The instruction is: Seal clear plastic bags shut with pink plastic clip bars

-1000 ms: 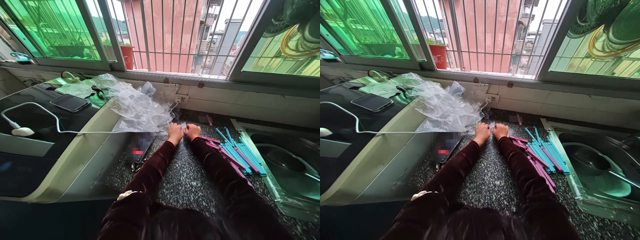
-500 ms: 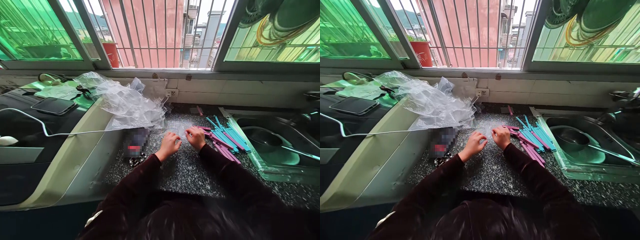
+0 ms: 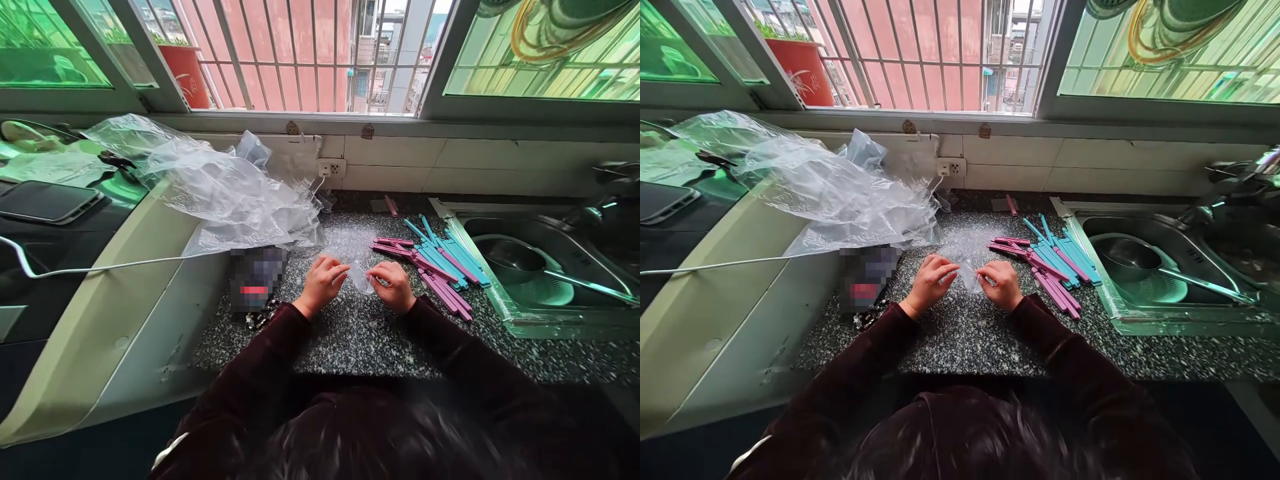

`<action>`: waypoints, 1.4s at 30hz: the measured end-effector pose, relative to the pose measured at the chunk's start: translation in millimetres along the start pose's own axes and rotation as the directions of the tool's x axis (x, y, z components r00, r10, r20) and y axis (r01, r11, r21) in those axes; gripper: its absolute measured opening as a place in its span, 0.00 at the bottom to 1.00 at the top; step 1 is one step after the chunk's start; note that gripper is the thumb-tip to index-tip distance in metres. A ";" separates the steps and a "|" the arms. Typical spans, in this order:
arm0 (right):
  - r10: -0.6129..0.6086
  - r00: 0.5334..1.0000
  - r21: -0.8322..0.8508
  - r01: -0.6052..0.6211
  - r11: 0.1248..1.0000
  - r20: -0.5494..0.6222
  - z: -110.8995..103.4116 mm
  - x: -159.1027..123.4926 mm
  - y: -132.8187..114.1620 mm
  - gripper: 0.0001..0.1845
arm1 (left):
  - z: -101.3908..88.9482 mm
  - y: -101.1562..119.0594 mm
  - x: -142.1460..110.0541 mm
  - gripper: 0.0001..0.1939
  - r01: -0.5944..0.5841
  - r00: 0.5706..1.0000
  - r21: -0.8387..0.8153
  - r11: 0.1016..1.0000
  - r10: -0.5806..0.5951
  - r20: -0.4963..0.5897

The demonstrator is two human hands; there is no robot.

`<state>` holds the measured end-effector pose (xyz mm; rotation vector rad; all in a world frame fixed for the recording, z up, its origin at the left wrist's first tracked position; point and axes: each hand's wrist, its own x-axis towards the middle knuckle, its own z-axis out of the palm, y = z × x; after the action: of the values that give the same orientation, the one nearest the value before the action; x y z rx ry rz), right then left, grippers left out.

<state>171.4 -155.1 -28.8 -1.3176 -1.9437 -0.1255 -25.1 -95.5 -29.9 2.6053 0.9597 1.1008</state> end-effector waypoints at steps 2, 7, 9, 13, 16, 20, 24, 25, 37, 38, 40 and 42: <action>-0.004 1.000 0.002 0.004 1.000 0.008 1.8 0.6 1.4 0.09 | 0.6 -0.4 -0.2 0.09 -0.004 1.000 0.004 1.000 0.004 0.005; -0.020 0.998 0.010 0.021 1.000 -0.063 -3.3 -0.3 1.5 0.09 | -2.7 -1.5 -0.1 0.11 -0.003 1.000 0.007 1.000 0.003 0.011; -0.066 0.989 -0.017 0.064 0.998 -0.132 -8.0 -1.9 1.1 0.09 | -5.4 -2.3 -0.2 0.11 0.011 1.000 0.016 1.000 -0.011 -0.001; -0.173 0.978 -0.091 0.163 0.982 -0.119 -14.0 -4.9 0.1 0.06 | -9.8 -3.6 -0.7 0.10 0.029 0.999 0.028 0.999 -0.028 -0.021; -0.212 0.973 -0.104 0.203 0.974 -0.090 -12.6 -4.9 -2.1 0.07 | -10.1 -3.3 -1.4 0.11 0.040 0.999 0.041 0.998 -0.039 -0.010; -0.249 0.963 -0.074 0.243 0.967 -0.100 -8.7 -3.7 -5.2 0.04 | -8.6 -1.8 -2.2 0.11 0.042 0.999 0.039 0.998 -0.043 0.023; -0.237 0.968 -0.046 0.233 0.971 -0.086 -8.7 -3.6 -5.9 0.05 | -9.5 -1.8 -2.0 0.11 0.069 0.996 0.031 0.997 -0.071 0.050; -0.232 0.968 -0.040 0.229 0.973 -0.096 -9.2 -3.6 -5.8 0.05 | -10.0 -2.2 -2.0 0.11 0.072 0.996 0.030 0.997 -0.073 0.051; -0.179 0.972 0.052 0.189 0.981 -0.153 -15.3 -2.7 -0.8 0.04 | -19.0 1.2 -1.4 0.08 0.135 0.991 -0.065 0.989 -0.135 0.001; -0.192 0.969 0.049 0.202 0.978 -0.154 -16.1 -2.8 -0.4 0.04 | -19.9 0.4 -1.1 0.07 0.155 0.988 -0.109 0.982 -0.155 0.006; -0.241 0.958 0.033 0.249 0.968 -0.153 -18.0 -3.1 -0.8 0.04 | -21.3 -3.2 -0.2 0.05 0.230 0.973 -0.223 0.947 -0.232 0.018; -0.320 0.937 0.013 0.324 0.946 -0.140 -19.7 -3.6 -3.2 0.05 | -21.7 -8.4 1.0 0.07 0.352 0.933 -0.337 0.873 -0.354 0.058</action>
<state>179.9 -168.5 -16.3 -0.9319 -2.0189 -0.3319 -43.7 -90.5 -16.9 2.0486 1.0800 1.0651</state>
